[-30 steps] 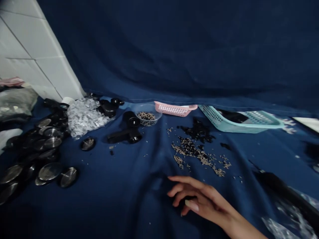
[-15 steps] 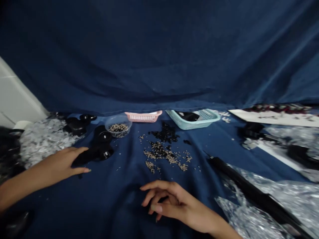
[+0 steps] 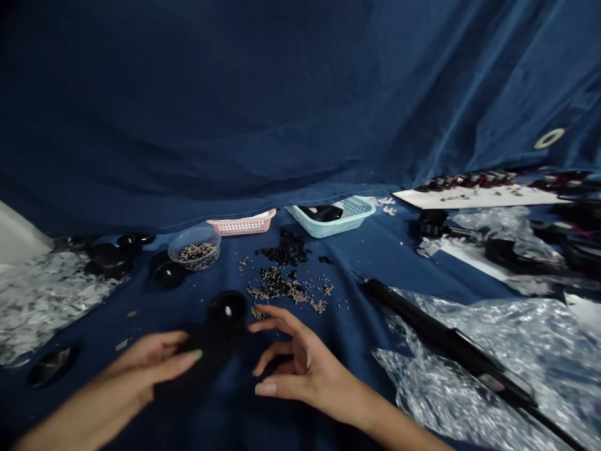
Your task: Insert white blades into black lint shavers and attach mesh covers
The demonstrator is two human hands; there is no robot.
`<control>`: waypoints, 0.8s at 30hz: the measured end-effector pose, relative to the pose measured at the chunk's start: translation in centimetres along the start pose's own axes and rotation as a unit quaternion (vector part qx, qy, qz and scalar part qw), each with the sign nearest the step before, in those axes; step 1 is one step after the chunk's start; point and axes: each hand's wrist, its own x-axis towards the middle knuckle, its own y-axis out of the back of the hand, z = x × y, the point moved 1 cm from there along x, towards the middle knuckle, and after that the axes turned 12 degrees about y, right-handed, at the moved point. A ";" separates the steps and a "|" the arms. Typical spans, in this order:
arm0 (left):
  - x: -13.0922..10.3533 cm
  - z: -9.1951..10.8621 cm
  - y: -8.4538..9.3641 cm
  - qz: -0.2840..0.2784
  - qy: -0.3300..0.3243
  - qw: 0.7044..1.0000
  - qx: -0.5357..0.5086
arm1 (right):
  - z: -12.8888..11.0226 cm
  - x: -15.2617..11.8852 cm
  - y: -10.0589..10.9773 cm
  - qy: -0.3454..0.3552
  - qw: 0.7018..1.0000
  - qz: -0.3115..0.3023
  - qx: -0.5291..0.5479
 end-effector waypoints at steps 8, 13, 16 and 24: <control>1.8 -5.9 -7.0 -0.177 0.062 0.980 0.062 | -1.0 -0.5 -0.5 0.030 0.950 0.053 -0.305; -0.2 -3.5 -5.7 -0.194 -0.006 0.942 0.273 | -0.6 -0.8 -0.6 0.020 0.938 0.012 -0.346; -2.1 -1.0 -3.6 -0.131 -0.055 0.914 0.380 | -0.1 -0.9 -0.6 0.018 0.925 -0.023 -0.379; -2.4 8.3 10.5 0.282 -0.230 0.806 0.466 | 0.7 -1.6 -0.2 0.090 0.876 -0.013 -0.473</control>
